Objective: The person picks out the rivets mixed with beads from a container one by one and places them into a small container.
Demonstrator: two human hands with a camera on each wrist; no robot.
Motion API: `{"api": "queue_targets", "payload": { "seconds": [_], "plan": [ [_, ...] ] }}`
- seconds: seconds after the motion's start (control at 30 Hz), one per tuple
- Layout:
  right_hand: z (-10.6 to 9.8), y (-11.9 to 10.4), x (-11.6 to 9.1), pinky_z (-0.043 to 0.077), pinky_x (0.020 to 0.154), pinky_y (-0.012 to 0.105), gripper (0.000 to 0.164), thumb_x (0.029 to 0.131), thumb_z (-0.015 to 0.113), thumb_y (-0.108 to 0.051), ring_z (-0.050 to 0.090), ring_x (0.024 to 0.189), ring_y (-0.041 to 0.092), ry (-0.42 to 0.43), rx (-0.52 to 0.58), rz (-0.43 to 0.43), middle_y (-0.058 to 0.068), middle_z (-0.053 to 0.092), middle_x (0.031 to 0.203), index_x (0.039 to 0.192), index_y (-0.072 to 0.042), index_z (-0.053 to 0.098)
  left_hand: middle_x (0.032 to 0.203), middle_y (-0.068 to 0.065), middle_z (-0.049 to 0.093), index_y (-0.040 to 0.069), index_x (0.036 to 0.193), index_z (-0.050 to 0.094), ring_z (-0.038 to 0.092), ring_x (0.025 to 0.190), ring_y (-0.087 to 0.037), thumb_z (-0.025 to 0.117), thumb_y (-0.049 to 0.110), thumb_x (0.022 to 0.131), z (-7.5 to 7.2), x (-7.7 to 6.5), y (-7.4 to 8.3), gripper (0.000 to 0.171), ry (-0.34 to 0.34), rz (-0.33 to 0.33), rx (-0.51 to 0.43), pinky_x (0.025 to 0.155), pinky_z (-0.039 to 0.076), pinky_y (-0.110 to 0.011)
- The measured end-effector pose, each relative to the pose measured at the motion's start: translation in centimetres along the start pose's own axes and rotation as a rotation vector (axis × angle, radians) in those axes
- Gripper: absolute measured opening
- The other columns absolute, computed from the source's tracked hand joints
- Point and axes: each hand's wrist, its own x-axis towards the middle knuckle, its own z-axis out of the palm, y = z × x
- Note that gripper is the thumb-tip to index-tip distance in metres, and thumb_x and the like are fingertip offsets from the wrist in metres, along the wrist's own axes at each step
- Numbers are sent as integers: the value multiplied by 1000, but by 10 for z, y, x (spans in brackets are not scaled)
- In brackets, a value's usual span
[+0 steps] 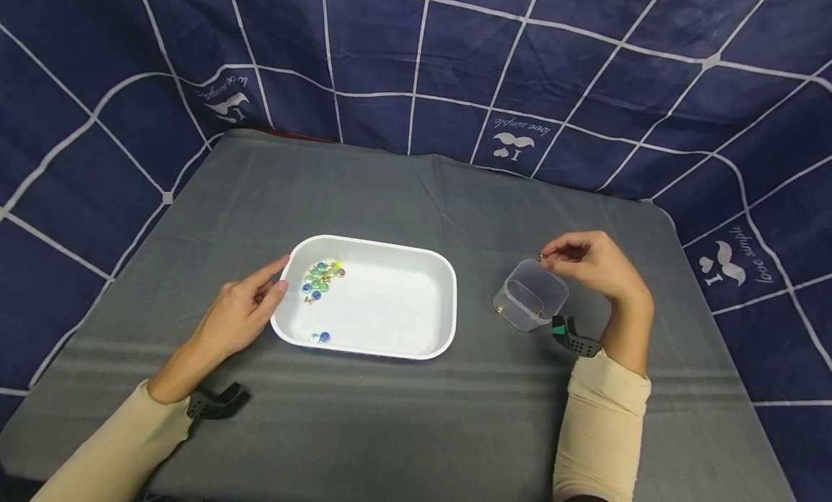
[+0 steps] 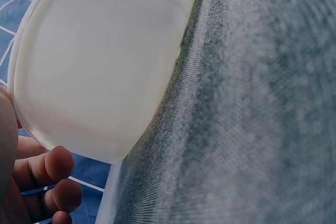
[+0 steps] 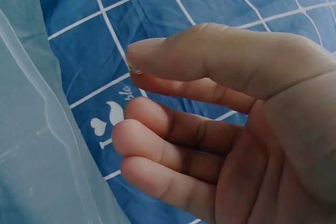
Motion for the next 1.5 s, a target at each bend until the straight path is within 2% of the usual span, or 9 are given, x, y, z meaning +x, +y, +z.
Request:
{"api": "queue_targets", "payload": {
  "seconds": [0.23, 0.87, 1.13, 1.33, 1.5],
  "plan": [
    [-3, 2, -1, 51, 65, 17, 15, 86, 68, 10, 66, 74, 6, -33, 26, 8, -1, 73, 86, 101, 8, 70, 63, 6, 50, -5, 135, 58, 39, 47, -5, 59, 13, 98, -1, 0, -1, 40, 3, 3, 7, 46, 35, -27],
    [4, 1, 3, 51, 65, 17, 20, 87, 66, 9, 65, 75, 4, -20, -8, 15, -1, 71, 87, 107, 9, 68, 62, 6, 49, -6, 134, 57, 39, 47, -5, 59, 12, 98, -1, 0, 2, 40, -3, 6, 1, 45, 35, -27],
    [7, -10, 4, 52, 67, 18, 18, 91, 65, 5, 66, 77, 4, -43, -1, 1, 6, 72, 89, 108, 9, 68, 62, 6, 49, -6, 134, 57, 38, 47, -5, 59, 11, 98, -1, 0, 2, 40, -6, 7, 1, 44, 35, -26],
    [8, -15, 5, 51, 66, 17, 17, 90, 66, 5, 65, 75, 4, -34, -29, -31, 1, 71, 87, 106, 8, 69, 63, 5, 50, -6, 134, 57, 38, 47, -5, 59, 12, 98, 0, 0, 2, 40, -5, 5, -1, 45, 35, -26],
    [11, -18, 8, 50, 65, 17, 17, 89, 68, 3, 64, 75, 6, -30, -43, -24, 4, 71, 87, 106, 6, 70, 63, 5, 49, -6, 134, 57, 39, 48, -5, 60, 11, 98, 0, 0, 1, 40, 3, 3, 5, 45, 35, -26]
  ]
}}
